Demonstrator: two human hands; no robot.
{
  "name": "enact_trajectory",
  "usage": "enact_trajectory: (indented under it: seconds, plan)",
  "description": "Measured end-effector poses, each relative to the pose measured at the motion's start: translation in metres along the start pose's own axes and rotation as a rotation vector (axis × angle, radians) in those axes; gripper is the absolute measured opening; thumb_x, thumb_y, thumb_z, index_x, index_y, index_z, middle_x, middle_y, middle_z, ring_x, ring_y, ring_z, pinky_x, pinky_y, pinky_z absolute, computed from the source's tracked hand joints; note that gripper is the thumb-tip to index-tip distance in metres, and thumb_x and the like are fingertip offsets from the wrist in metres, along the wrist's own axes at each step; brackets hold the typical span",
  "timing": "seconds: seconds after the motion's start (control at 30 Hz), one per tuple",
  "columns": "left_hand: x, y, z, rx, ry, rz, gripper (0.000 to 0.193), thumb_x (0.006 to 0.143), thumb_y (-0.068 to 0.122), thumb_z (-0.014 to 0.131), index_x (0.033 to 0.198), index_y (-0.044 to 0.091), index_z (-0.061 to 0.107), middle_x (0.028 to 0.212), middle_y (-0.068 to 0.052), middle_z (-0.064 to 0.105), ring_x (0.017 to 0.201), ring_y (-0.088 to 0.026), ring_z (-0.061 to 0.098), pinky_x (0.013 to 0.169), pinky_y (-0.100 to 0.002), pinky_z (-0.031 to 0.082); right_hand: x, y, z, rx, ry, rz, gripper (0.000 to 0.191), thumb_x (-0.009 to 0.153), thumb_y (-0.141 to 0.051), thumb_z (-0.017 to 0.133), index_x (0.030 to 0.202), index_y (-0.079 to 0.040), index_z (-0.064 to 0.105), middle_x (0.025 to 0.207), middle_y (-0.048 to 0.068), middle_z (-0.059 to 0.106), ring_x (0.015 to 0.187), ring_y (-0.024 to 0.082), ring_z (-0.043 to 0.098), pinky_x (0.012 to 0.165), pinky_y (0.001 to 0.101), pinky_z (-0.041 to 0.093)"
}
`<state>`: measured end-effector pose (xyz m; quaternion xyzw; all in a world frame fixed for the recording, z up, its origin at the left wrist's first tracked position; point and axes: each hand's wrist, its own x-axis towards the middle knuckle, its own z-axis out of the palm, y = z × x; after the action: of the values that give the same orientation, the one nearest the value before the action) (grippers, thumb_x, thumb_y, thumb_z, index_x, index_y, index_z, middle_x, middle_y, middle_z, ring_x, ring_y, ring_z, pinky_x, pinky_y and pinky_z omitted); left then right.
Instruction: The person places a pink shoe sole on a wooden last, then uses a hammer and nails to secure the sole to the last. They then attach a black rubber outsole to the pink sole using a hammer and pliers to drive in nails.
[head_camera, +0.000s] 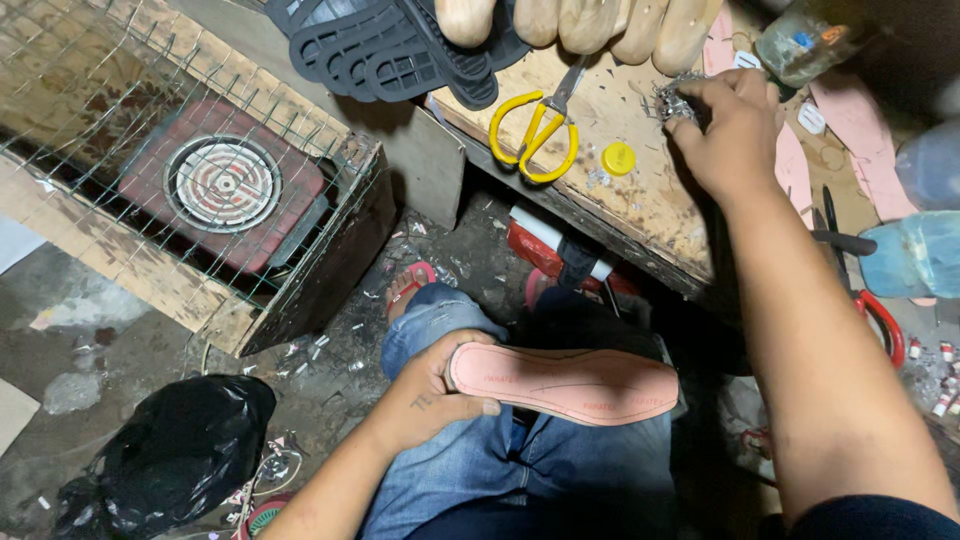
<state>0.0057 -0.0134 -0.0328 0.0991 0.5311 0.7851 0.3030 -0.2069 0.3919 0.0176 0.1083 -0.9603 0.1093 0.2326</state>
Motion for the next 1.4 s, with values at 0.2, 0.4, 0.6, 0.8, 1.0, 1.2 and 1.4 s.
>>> enact_trajectory:
  seconds: [0.2,0.4,0.6,0.8,1.0,1.2,1.4]
  plan:
    - [0.001,-0.001,-0.001,0.004,0.006,-0.004,0.059,0.077,0.003,0.085,0.13,0.004,0.059,0.116,0.0,0.066,0.11,-0.009,0.061,0.098,-0.028,0.051,0.009,0.0,0.007,-0.084,-0.082,-0.004,0.028,0.087,-0.015,0.083,0.114,-0.015,0.078,0.121,0.011,0.06,0.12,0.034,0.057,0.101,0.0498,0.04]
    - [0.002,-0.002,-0.002,0.006,0.003,0.007,0.059,0.077,0.003,0.085,0.13,0.004,0.059,0.116,-0.001,0.066,0.11,-0.01,0.061,0.099,-0.028,0.051,0.006,-0.003,0.006,-0.026,-0.031,-0.002,0.023,0.089,-0.014,0.078,0.111,-0.012,0.075,0.122,0.013,0.059,0.123,0.035,0.055,0.105,0.0468,0.04]
    - [-0.001,-0.002,-0.001,-0.021,0.001,-0.012,0.06,0.077,0.003,0.085,0.13,0.003,0.059,0.117,-0.001,0.066,0.111,-0.01,0.061,0.099,-0.028,0.051,0.011,-0.017,0.003,-0.306,-0.044,-0.231,0.013,0.089,-0.015,0.077,0.102,-0.016,0.078,0.118,0.009,0.06,0.118,0.03,0.055,0.1,0.046,0.038]
    - [-0.001,-0.002,0.0,-0.01,0.004,0.005,0.06,0.077,0.002,0.084,0.131,0.004,0.058,0.118,-0.001,0.065,0.111,-0.01,0.061,0.1,-0.028,0.051,0.017,-0.015,0.005,-0.205,-0.033,-0.132,0.001,0.09,-0.013,0.076,0.09,-0.014,0.077,0.108,0.01,0.063,0.115,0.032,0.056,0.094,0.0457,0.039]
    - [-0.002,-0.002,-0.001,-0.021,-0.002,0.007,0.06,0.077,0.001,0.084,0.132,0.003,0.058,0.118,-0.001,0.065,0.111,-0.01,0.061,0.1,-0.029,0.051,-0.01,-0.004,-0.011,-0.021,0.09,-0.001,0.001,0.092,-0.007,0.078,0.091,-0.008,0.077,0.092,0.012,0.067,0.099,0.034,0.062,0.089,0.0482,0.049]
    - [-0.006,-0.005,0.002,-0.011,0.003,0.025,0.063,0.076,0.001,0.083,0.133,0.004,0.057,0.12,-0.001,0.065,0.112,-0.01,0.061,0.1,-0.029,0.051,-0.037,-0.028,-0.031,1.083,0.099,0.644,0.012,0.1,0.001,0.069,0.112,-0.002,0.072,0.104,0.009,0.073,0.089,0.014,0.07,0.082,0.027,0.056]
    - [-0.012,-0.005,0.008,0.04,0.011,0.05,0.063,0.077,0.001,0.084,0.133,0.004,0.056,0.12,-0.002,0.064,0.112,-0.011,0.061,0.101,-0.03,0.051,-0.086,-0.07,-0.061,1.618,0.112,0.774,0.011,0.103,0.003,0.062,0.112,-0.001,0.067,0.103,0.013,0.072,0.088,0.019,0.07,0.082,0.0314,0.059]
